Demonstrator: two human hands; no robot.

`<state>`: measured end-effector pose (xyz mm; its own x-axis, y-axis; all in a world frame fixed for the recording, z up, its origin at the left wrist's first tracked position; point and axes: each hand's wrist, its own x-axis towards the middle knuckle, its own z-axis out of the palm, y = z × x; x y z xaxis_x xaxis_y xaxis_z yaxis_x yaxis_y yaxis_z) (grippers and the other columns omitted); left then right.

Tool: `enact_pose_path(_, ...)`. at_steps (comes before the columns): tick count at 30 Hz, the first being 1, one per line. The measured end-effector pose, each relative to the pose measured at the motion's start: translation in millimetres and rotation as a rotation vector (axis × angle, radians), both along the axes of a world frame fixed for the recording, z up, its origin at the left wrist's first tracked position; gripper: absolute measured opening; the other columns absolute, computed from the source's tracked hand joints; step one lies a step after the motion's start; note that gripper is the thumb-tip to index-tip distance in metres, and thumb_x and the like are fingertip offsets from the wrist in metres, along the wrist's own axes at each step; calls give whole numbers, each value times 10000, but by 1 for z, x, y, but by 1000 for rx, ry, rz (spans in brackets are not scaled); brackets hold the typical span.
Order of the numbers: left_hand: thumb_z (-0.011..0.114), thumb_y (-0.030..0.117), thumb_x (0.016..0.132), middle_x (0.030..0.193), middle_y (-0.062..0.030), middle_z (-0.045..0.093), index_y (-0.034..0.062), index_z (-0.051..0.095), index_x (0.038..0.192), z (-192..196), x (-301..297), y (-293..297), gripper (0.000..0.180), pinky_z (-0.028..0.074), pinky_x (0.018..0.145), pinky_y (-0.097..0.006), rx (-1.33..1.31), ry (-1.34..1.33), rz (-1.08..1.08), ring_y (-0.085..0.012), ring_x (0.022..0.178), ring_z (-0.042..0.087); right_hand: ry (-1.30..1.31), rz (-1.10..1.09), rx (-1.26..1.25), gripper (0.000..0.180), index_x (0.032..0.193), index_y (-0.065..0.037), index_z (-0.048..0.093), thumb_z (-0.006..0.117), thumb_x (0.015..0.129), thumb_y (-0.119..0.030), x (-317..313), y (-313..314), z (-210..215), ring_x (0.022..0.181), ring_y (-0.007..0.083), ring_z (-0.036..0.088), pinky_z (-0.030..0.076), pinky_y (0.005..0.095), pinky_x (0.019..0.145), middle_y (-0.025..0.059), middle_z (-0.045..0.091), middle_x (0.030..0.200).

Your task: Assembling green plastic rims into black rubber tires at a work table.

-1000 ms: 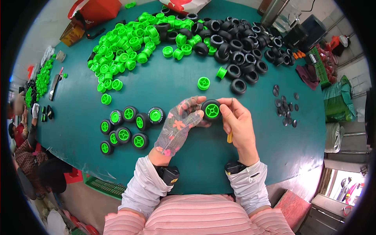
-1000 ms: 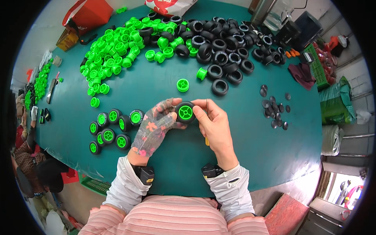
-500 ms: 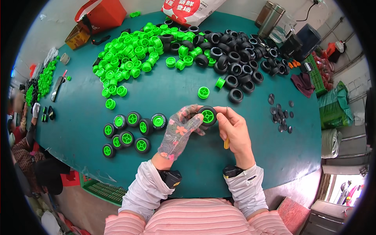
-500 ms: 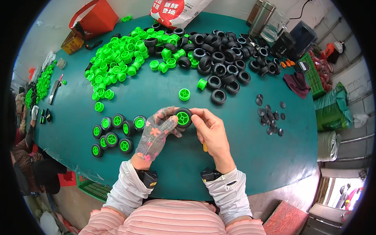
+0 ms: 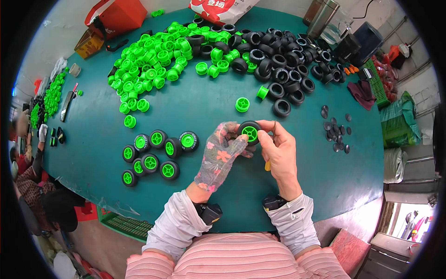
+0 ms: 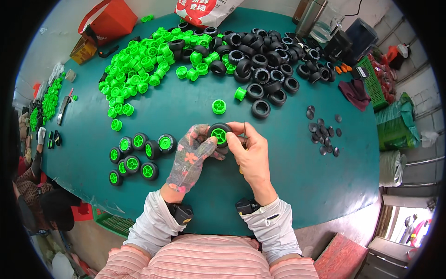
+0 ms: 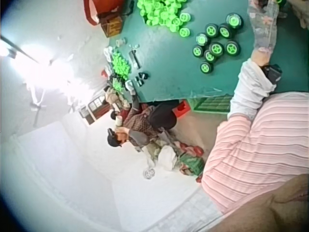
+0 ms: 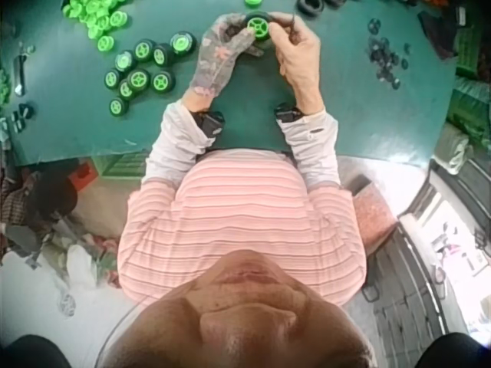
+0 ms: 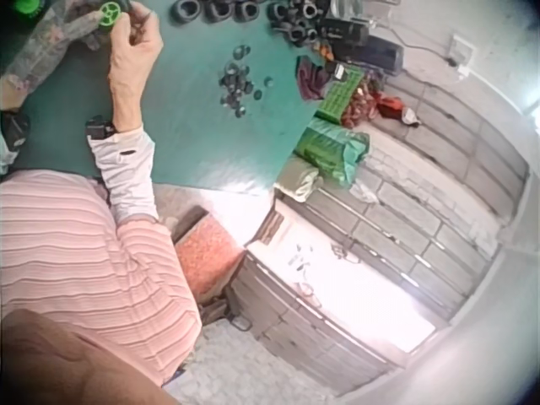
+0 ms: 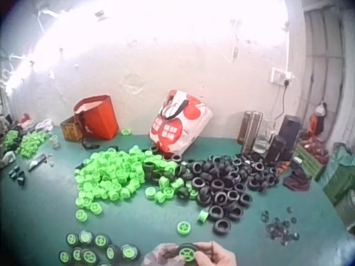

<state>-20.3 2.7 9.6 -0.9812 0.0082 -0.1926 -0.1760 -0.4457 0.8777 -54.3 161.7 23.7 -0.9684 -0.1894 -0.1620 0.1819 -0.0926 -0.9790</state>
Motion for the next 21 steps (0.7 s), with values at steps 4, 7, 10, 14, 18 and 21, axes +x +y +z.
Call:
enact_pose_path(4,644,113,973,1131,-114,639,-34,544,1294,11,-3,-5,367,588,781,-305,-105,-24,-16,-192,980,656,27,114,119,185,1103,-16,669,662,954,-125,-5,7,2,566,-3,427,326,193,482,-51,612,788)
enact_pose_path(7,647,102,972,1150,-112,635,-38,552,1289,8,-1,-6,359,589,812,-303,-143,1,11,-181,1001,648,71,113,128,173,1071,3,663,673,955,-125,-1,1,1,624,18,430,346,204,538,-35,590,824)
enact_pose_path(10,652,78,967,1135,-109,636,-38,572,1244,5,2,1,311,601,839,-312,-109,50,38,-166,983,650,306,49,136,175,1061,19,648,681,948,-111,-2,-2,-24,647,38,432,362,217,572,-3,590,891)
enact_pose_path(14,653,59,960,1124,-106,635,-41,569,1243,-10,5,6,311,601,861,-327,71,34,109,-178,987,650,266,8,90,140,1017,27,642,681,932,-78,0,-7,-13,657,66,442,381,244,583,4,570,889)
enact_pose_path(18,658,45,952,1123,-110,637,-40,570,1241,-4,-1,4,314,602,857,-329,99,20,90,-180,985,653,182,30,97,128,1015,22,637,675,929,-65,-1,-1,-11,651,77,446,393,252,591,11,587,890)
enact_pose_path(21,657,74,954,1141,-92,651,-18,581,1244,6,0,-4,313,581,856,-329,-314,0,-31,-179,985,654,392,32,277,134,1036,14,634,671,932,-61,-1,-1,-18,636,74,440,387,250,579,13,607,920)
